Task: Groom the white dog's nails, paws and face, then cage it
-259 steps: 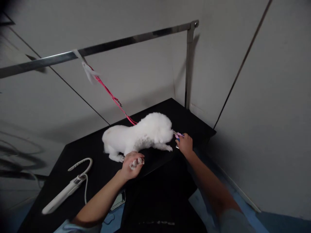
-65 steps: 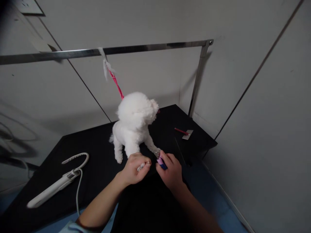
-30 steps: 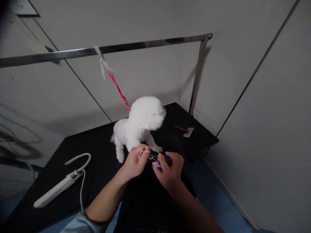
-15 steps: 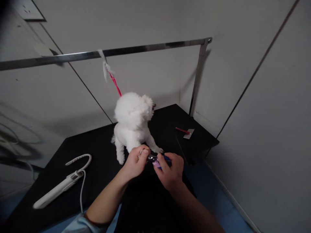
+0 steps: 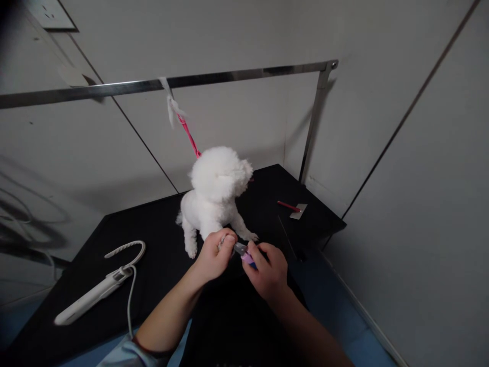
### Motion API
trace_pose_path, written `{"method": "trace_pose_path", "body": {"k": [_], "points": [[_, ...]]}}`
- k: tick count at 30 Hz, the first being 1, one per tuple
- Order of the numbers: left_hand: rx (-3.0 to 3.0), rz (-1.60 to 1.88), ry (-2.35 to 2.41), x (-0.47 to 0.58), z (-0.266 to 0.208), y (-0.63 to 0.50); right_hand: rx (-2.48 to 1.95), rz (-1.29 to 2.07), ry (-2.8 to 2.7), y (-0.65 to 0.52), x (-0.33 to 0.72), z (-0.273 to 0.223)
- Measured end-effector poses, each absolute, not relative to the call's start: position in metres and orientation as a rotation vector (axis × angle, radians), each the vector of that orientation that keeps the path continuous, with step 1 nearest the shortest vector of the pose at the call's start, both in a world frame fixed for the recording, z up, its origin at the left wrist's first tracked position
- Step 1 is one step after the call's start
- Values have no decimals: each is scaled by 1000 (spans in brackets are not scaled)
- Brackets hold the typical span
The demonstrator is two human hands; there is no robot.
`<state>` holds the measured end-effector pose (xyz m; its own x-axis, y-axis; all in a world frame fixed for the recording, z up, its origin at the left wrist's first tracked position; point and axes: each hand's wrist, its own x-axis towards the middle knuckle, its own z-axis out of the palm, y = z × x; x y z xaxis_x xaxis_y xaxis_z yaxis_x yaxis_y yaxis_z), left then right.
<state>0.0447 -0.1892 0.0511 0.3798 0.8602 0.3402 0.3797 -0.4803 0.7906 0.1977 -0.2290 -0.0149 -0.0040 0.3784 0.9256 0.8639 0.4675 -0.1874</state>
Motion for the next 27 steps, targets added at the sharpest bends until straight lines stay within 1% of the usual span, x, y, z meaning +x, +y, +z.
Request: {"method": "trace_pose_path", "body": {"k": [9,15,22,27], "points": [[2029,1016,1033,43,51,-189,-1109,-564,-1614,-231,198,-9],[2040,1002,1046,42,52,-189,-1111,-492,-1628,-232,199,-7],[2060,998,1038,43,51,-188,-1118,-492,-1617,-232,199,-11],[2073,1007,1014,43,51,-189,-1067,-350,-1634,-230,199,-14]]}}
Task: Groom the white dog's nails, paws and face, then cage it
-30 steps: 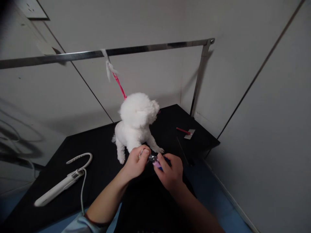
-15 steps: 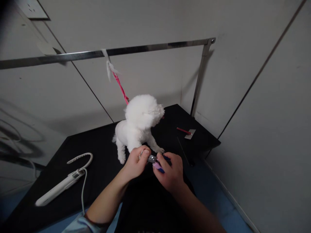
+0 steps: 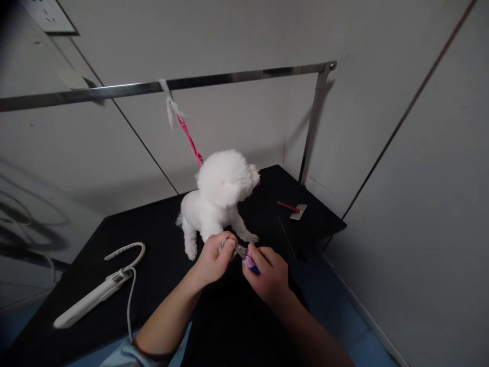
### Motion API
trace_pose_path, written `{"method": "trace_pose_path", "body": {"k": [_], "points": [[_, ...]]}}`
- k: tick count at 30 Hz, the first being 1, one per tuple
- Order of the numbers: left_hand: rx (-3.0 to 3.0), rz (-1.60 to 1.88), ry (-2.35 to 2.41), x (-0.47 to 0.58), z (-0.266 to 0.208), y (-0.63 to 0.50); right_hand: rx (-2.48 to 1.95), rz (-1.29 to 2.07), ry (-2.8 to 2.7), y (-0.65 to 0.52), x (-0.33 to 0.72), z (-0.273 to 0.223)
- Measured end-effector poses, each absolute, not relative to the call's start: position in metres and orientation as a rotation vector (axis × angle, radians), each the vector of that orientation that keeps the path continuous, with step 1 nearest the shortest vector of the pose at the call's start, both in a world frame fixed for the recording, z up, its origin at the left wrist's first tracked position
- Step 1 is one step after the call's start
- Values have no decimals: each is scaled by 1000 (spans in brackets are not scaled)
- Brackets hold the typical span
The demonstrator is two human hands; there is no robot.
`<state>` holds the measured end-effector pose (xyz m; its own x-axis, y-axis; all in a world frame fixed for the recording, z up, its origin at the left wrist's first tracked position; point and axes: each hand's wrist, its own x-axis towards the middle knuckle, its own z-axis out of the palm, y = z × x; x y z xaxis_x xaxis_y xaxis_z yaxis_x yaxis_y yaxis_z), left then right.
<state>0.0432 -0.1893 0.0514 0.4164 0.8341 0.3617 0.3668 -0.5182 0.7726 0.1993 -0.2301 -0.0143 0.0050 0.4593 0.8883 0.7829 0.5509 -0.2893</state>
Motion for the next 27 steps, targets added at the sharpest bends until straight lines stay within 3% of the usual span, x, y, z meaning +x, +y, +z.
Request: {"method": "trace_pose_path", "body": {"k": [5,14,27], "points": [[2229,967,884,45,51,-191,-1146,-318,-1544,-229,207,-19],[2516,792,946,54,40,-193,-1190,-667,-1677,-252,226,-4],[2644,683,1026,60,35,-193,-1225,-617,-1775,-251,234,3]]}}
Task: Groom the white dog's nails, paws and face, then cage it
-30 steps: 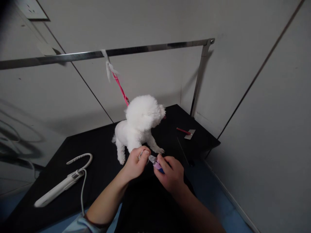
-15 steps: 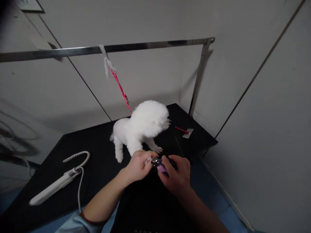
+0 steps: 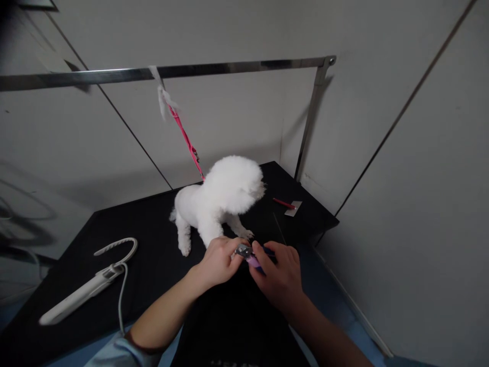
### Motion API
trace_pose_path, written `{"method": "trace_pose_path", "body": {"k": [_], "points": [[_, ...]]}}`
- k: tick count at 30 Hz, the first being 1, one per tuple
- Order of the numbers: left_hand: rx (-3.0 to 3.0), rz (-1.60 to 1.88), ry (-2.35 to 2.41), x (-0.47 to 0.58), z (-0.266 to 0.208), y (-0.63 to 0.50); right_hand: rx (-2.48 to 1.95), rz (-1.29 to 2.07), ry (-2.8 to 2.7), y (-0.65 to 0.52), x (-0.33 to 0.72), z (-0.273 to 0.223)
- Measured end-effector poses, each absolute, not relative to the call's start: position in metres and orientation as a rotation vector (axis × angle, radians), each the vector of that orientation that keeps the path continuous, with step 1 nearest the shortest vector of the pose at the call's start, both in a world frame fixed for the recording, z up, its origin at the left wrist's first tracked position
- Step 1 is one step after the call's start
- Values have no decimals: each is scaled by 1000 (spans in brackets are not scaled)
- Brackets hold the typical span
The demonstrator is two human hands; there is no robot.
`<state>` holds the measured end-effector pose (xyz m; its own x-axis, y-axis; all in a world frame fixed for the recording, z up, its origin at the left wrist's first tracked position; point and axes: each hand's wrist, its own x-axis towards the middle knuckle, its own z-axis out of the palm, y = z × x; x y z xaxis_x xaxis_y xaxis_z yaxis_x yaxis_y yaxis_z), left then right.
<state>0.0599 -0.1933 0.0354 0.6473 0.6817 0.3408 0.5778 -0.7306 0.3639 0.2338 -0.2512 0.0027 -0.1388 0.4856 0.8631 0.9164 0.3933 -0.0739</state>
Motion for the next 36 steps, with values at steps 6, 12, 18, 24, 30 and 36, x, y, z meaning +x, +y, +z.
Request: {"method": "trace_pose_path", "body": {"k": [6,12,18,24,30,36], "points": [[2676,667,1041,63,36,-192,-1180,-464,-1763,-247,240,-4],[2623,540,1060,64,42,-191,-1246,-608,-1725,-258,237,-6],[2576,446,1080,66,42,-191,-1260,-685,-1809,-261,234,0],[2552,421,1083,68,44,-192,-1217,-663,-1880,-256,241,2],[2600,498,1040,67,41,-189,-1145,-376,-1823,-249,248,-19],[2662,910,803,67,20,-190,-1146,1114,-1084,-222,208,-66]]}}
